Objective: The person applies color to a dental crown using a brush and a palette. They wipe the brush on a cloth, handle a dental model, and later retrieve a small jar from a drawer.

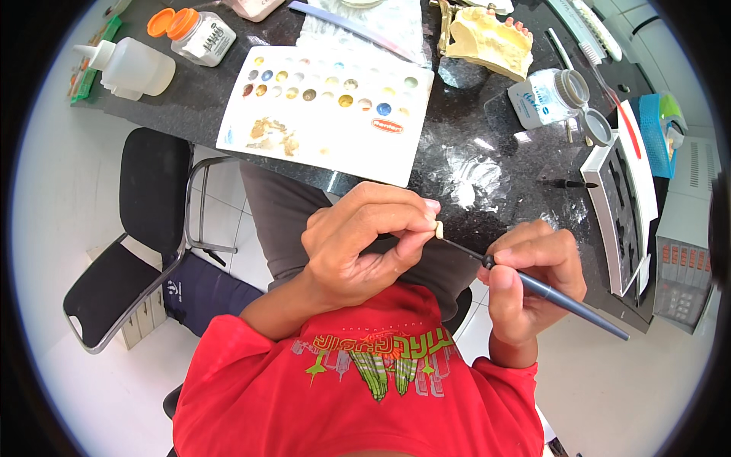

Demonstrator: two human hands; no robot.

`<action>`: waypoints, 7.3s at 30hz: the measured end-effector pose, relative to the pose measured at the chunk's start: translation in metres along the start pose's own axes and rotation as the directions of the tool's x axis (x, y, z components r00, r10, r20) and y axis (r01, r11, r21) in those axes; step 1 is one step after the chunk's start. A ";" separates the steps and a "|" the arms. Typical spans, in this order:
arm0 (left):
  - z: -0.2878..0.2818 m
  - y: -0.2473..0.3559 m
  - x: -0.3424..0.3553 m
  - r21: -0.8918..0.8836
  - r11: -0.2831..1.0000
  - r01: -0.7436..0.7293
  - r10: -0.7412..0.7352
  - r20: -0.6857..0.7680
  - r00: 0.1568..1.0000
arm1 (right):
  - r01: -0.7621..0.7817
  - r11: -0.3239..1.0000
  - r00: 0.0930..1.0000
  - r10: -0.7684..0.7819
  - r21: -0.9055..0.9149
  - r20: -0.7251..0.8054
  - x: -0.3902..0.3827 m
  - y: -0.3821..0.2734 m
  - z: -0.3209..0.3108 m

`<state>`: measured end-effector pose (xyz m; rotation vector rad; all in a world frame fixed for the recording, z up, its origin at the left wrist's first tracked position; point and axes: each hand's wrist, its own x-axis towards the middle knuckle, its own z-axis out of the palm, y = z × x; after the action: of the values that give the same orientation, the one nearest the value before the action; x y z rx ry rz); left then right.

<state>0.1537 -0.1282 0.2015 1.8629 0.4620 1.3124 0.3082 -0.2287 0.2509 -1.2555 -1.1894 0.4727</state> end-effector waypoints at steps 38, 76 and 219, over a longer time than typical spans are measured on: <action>-0.003 0.004 -0.002 0.008 1.000 0.019 -0.019 0.055 0.998 | 0.097 0.995 0.994 -0.095 -0.036 0.051 0.001 0.001 -0.004; 0.003 0.000 -0.001 0.005 1.000 -0.003 0.003 -0.040 0.999 | 0.106 0.993 0.992 -0.102 -0.056 0.074 0.002 0.001 -0.004; -0.136 -0.055 -0.001 -0.004 1.000 0.003 -0.004 -0.337 0.942 | 0.050 0.957 0.989 -0.007 -0.284 0.148 0.119 -0.026 0.109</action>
<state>0.0377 -0.0411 0.1784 1.6350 0.6382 1.6371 0.2505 -0.0878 0.3098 -1.4687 -1.4371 0.3841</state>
